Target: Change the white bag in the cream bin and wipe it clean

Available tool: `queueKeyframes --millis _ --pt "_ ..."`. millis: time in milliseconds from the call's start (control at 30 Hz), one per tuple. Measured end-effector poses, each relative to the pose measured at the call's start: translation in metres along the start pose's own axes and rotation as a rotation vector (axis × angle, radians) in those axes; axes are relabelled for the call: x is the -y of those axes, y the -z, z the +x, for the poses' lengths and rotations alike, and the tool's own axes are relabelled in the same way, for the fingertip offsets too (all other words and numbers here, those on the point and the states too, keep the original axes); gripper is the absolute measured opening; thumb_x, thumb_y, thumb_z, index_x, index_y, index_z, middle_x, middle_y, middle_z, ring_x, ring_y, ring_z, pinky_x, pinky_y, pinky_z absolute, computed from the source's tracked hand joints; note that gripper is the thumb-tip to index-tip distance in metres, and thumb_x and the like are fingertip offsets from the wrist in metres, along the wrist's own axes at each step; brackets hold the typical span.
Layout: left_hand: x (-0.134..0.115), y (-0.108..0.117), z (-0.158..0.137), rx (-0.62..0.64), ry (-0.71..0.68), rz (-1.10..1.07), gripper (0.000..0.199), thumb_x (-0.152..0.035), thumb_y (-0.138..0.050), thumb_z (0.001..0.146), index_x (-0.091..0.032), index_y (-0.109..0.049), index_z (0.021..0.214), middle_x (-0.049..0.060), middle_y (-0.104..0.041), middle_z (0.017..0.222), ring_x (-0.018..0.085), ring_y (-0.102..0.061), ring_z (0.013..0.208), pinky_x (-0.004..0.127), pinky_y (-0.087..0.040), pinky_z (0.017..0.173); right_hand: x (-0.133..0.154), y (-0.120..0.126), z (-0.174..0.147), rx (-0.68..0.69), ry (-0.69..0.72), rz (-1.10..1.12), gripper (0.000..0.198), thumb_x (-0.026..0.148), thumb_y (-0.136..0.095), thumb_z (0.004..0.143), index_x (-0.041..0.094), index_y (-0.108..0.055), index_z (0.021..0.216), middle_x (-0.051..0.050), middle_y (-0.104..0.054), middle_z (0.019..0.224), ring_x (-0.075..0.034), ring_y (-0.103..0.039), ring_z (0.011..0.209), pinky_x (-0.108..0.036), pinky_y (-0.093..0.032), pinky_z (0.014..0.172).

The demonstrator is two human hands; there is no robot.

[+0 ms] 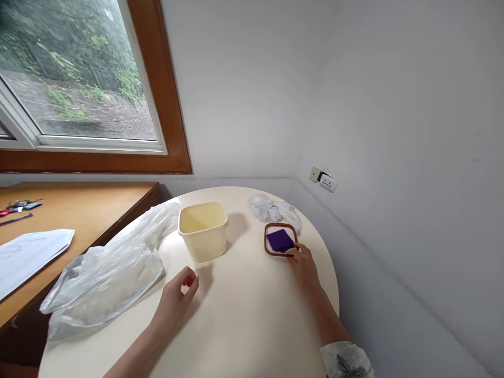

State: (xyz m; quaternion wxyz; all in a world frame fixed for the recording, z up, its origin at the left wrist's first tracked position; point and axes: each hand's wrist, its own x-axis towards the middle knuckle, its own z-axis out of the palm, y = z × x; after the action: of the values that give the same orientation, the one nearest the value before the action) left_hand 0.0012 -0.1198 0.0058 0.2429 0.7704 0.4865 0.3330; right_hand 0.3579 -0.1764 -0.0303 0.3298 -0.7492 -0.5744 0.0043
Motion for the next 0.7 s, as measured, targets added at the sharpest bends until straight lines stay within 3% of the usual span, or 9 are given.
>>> queueKeyframes --millis 333,533,700 --pt "0.005 -0.002 0.002 -0.014 0.057 -0.02 0.016 -0.022 -0.043 0.074 -0.021 -0.033 0.062 -0.003 -0.043 0.061 0.012 -0.04 0.058 0.021 -0.033 0.05 -0.004 -0.01 -0.005 -0.022 -0.065 0.092 0.024 0.023 -0.05 0.077 0.022 -0.066 0.095 -0.009 -0.05 0.118 -0.025 -0.05 0.11 -0.044 -0.039 0.097" --pt "0.014 0.0 0.003 -0.114 0.065 -0.007 0.017 -0.021 -0.042 0.074 -0.021 -0.03 0.061 -0.004 -0.041 0.059 0.012 -0.04 0.057 0.022 -0.032 0.052 0.004 -0.013 -0.014 -0.114 0.029 0.05 0.033 0.023 -0.048 0.078 0.022 -0.06 0.109 -0.009 -0.045 0.123 -0.025 -0.043 0.115 -0.044 -0.04 0.095" --pt "0.021 0.007 0.004 -0.177 0.087 -0.004 0.017 -0.02 -0.042 0.074 -0.021 -0.031 0.062 -0.004 -0.041 0.059 0.012 -0.041 0.058 0.024 -0.033 0.055 0.02 -0.012 -0.019 -0.227 0.127 0.052 0.024 0.032 -0.05 0.079 0.021 -0.063 0.096 -0.01 -0.049 0.117 -0.026 -0.046 0.107 -0.043 -0.043 0.089"
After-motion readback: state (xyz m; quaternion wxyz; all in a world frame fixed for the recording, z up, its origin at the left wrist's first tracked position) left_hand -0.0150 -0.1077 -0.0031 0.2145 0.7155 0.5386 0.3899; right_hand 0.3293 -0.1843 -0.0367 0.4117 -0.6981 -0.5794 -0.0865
